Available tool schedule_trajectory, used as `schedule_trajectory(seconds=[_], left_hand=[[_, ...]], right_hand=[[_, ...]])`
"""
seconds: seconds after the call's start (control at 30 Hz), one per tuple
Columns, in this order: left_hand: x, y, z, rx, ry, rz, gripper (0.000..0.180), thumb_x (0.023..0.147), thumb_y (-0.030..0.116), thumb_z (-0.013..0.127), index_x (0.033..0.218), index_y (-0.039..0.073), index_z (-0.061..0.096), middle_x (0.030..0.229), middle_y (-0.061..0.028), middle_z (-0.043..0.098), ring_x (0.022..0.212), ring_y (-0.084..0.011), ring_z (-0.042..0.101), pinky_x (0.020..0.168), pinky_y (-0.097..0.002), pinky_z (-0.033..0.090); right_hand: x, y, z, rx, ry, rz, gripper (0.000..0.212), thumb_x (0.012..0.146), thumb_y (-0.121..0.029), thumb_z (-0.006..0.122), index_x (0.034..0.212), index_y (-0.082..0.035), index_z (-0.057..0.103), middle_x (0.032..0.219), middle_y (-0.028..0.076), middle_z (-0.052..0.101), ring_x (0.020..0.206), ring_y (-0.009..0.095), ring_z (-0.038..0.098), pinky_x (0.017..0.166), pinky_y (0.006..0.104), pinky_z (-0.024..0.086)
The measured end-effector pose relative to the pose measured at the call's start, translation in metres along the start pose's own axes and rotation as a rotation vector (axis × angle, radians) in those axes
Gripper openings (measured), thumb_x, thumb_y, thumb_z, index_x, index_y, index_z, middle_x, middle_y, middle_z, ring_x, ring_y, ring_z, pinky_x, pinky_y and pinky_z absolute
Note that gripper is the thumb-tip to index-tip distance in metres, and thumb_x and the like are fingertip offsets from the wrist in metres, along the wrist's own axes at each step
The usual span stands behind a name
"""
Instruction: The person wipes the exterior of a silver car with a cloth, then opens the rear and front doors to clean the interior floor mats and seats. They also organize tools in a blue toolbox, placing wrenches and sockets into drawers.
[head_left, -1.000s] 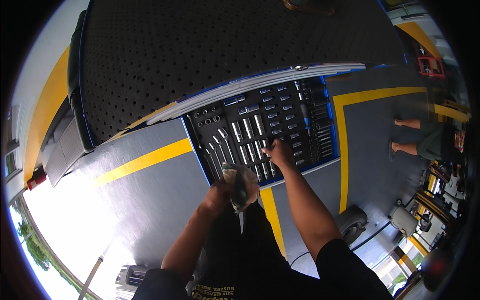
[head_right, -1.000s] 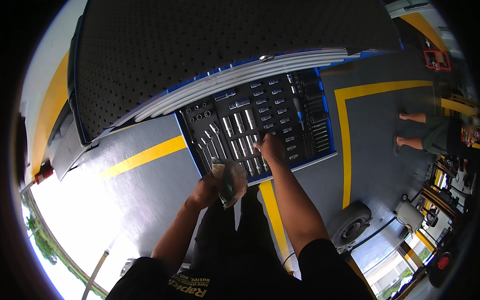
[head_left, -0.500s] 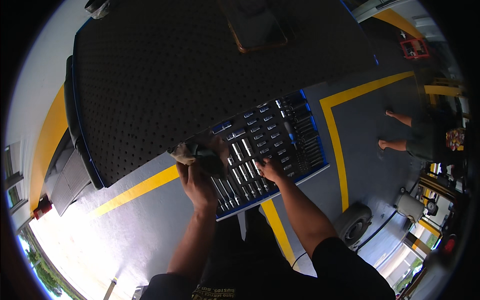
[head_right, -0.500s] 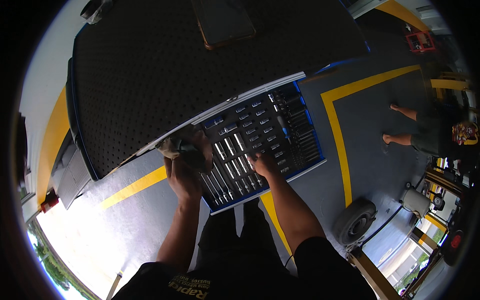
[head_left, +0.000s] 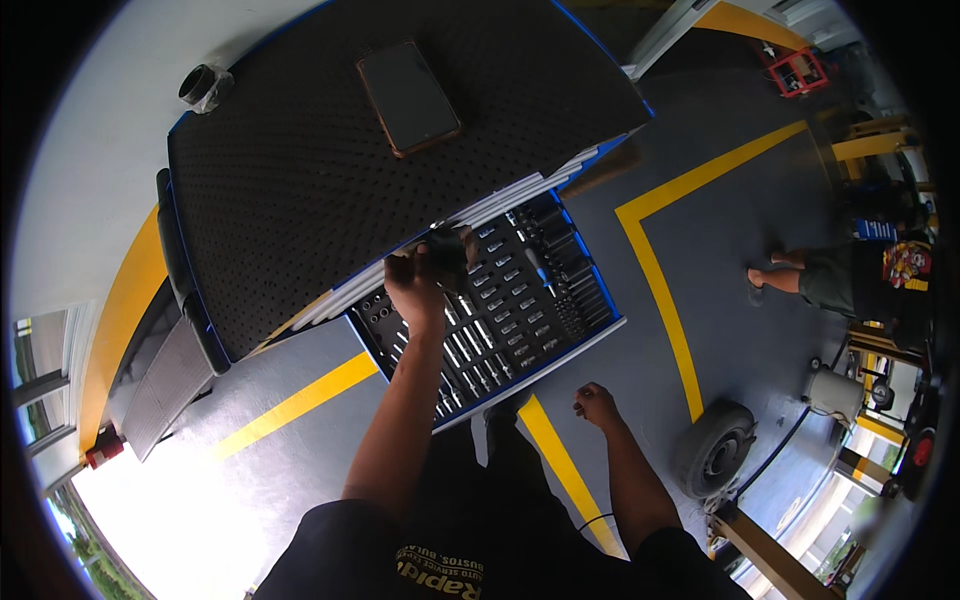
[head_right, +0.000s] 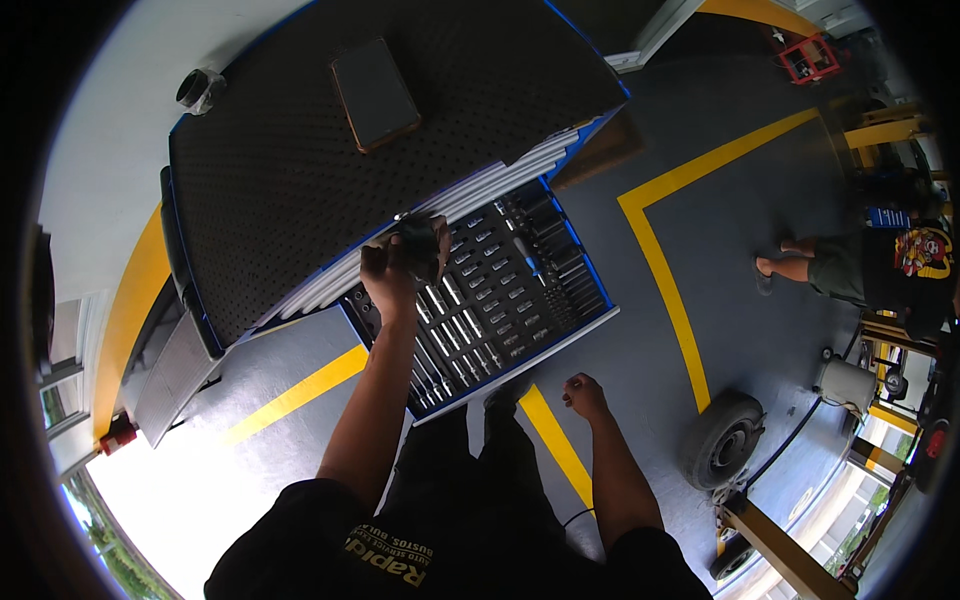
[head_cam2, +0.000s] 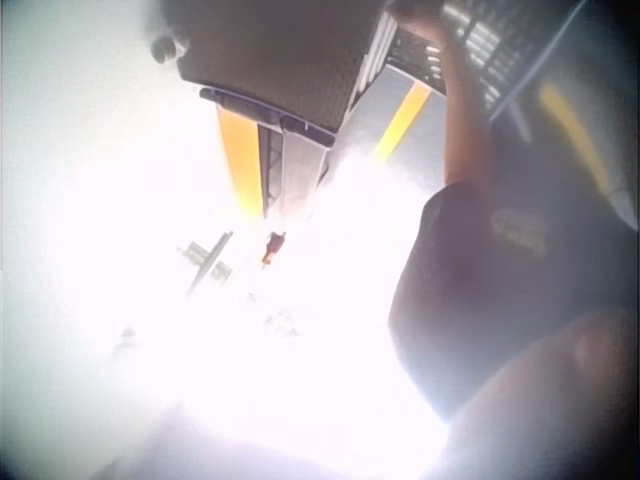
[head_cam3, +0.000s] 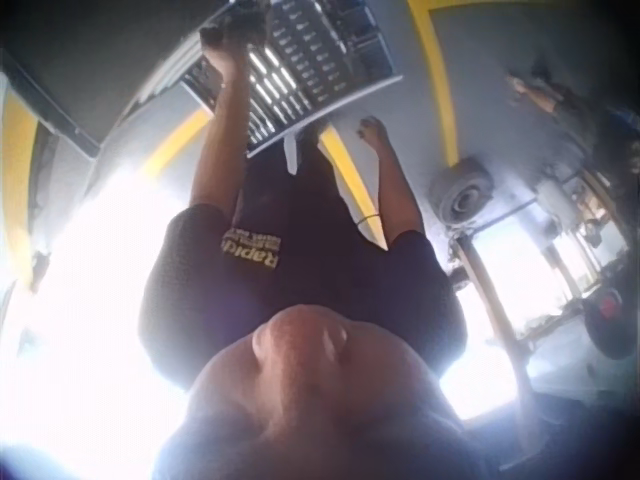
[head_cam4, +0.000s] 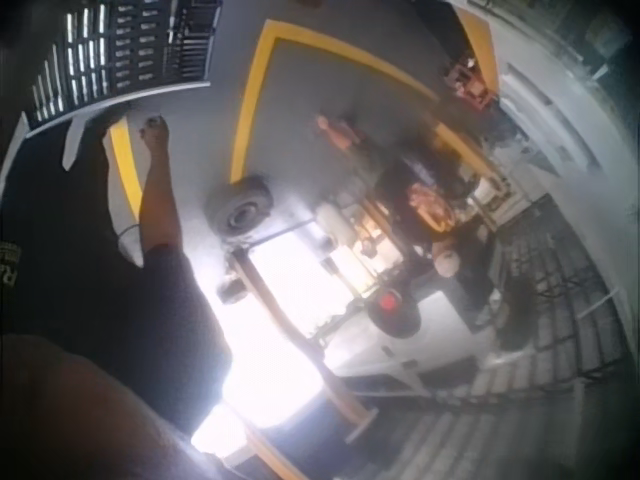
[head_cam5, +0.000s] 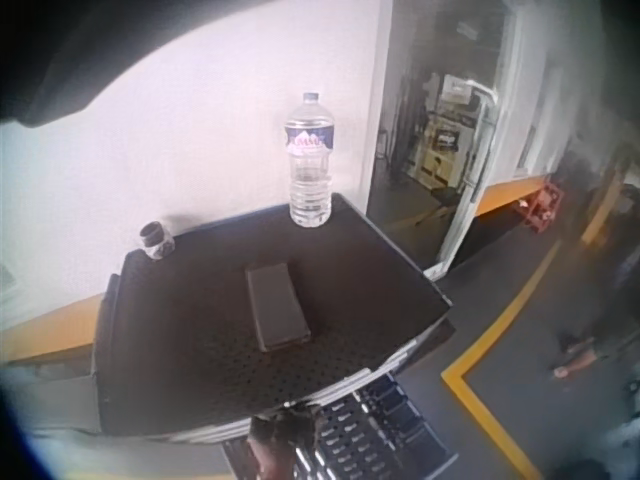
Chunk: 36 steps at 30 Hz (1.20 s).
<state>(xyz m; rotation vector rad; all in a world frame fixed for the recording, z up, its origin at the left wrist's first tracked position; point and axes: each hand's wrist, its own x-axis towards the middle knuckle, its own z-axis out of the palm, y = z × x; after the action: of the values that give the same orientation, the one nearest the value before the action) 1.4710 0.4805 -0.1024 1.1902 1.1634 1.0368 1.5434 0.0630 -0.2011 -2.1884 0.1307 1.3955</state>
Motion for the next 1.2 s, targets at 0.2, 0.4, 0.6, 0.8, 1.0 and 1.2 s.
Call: schedule_trajectory(seconds=[0.2, 0.4, 0.6, 0.8, 1.0, 1.2], left_hand=[[0.004, 0.008, -0.056, -0.034, 0.069, -0.029, 0.024, 0.1, 0.009, 0.065, 0.121, -0.004, 0.064, 0.11, -0.0097, 0.073, 0.096, -0.0163, 0.067, 0.088, -0.0287, 0.05], [0.017, 0.019, -0.13, 0.019, 0.291, -0.022, 0.022, 0.098, 0.01, 0.066, 0.117, -0.002, 0.065, 0.109, -0.0108, 0.073, 0.096, -0.0201, 0.069, 0.089, -0.0317, 0.052], [0.013, 0.006, -0.046, 0.149, 0.387, 0.077, 0.023, 0.095, 0.012, 0.067, 0.115, 0.0, 0.065, 0.116, -0.0124, 0.072, 0.107, -0.0234, 0.067, 0.1, -0.0346, 0.048], [0.005, 0.004, 0.035, 0.074, 0.111, 0.113, 0.031, 0.09, 0.011, 0.073, 0.117, -0.003, 0.064, 0.111, -0.0148, 0.075, 0.1, -0.028, 0.071, 0.095, -0.0347, 0.05], [-0.015, -0.018, -0.006, -0.072, 0.146, -0.133, 0.023, 0.094, 0.009, 0.072, 0.113, -0.003, 0.066, 0.107, -0.0129, 0.076, 0.096, -0.0211, 0.071, 0.088, -0.0332, 0.052], [0.014, -0.075, -0.152, 0.062, 0.45, -0.056, 0.036, 0.098, 0.015, 0.067, 0.128, -0.002, 0.054, 0.121, -0.0179, 0.068, 0.108, -0.0273, 0.068, 0.096, -0.0373, 0.052]], right_hand=[[-0.029, 0.054, -0.025, 0.056, 0.016, 0.133, 0.021, 0.102, -0.022, 0.065, 0.111, -0.003, 0.063, 0.087, 0.011, 0.072, 0.068, 0.018, 0.07, 0.061, 0.0326, 0.055], [-0.036, 0.081, -0.041, 0.225, -0.006, 0.083, 0.02, 0.102, -0.021, 0.064, 0.112, -0.004, 0.063, 0.089, 0.011, 0.073, 0.069, 0.018, 0.069, 0.063, 0.0336, 0.055], [-0.047, 0.125, -0.049, 0.259, 0.017, 0.114, 0.021, 0.102, -0.021, 0.064, 0.114, -0.004, 0.062, 0.09, 0.011, 0.073, 0.068, 0.019, 0.069, 0.061, 0.035, 0.055], [-0.064, 0.157, -0.047, 0.147, -0.019, 0.2, 0.023, 0.102, -0.022, 0.064, 0.115, -0.004, 0.062, 0.092, 0.012, 0.073, 0.07, 0.02, 0.071, 0.063, 0.0354, 0.056], [-0.07, 0.121, -0.05, 0.08, -0.039, 0.159, 0.024, 0.102, -0.024, 0.064, 0.116, -0.004, 0.063, 0.094, 0.011, 0.073, 0.073, 0.02, 0.071, 0.066, 0.0352, 0.056], [-0.066, 0.081, -0.052, 0.168, -0.052, 0.006, 0.025, 0.103, -0.027, 0.064, 0.114, -0.004, 0.063, 0.094, 0.01, 0.073, 0.077, 0.019, 0.07, 0.07, 0.0348, 0.055]])
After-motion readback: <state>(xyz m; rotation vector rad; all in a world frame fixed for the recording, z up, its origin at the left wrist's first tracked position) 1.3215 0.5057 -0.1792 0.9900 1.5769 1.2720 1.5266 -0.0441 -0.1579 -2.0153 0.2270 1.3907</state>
